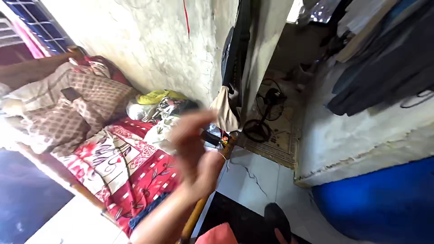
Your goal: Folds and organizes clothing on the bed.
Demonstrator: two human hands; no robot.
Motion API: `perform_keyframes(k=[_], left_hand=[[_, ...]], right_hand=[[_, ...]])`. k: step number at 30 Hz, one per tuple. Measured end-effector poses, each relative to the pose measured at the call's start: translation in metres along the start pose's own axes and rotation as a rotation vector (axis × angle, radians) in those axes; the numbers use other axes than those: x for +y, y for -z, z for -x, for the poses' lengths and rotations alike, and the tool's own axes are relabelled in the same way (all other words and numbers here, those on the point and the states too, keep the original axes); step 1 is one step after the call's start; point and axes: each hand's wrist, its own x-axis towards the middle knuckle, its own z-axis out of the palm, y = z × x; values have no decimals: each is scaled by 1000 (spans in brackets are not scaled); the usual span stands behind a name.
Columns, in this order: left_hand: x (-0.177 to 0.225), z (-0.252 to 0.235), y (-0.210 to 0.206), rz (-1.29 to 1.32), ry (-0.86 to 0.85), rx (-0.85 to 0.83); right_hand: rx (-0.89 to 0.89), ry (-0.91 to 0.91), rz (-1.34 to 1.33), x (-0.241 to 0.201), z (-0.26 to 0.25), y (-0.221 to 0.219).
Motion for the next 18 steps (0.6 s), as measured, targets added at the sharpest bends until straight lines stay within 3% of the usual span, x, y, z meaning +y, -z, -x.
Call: perform_keyframes(k=[2, 4, 6, 9, 13, 18], left_hand=[[-86, 42, -51, 124, 395, -301], [-139, 95, -69, 144, 845, -439], [-158, 135, -71, 129, 1113, -466], [-156, 156, -70, 112, 1308, -425], [-150, 157, -69, 198, 1403, 34], [-140, 174, -43, 9, 1391, 635]], right_hand=[[-63, 70, -134, -29, -40, 0], [-176, 157, -199, -70, -75, -3], [-345, 257, -246, -106, -114, -11], [-675, 403, -258, -162, -159, -23], [-1036, 508, -97, -229, -201, -55], [-1212, 597, 308, -292, -222, -129]])
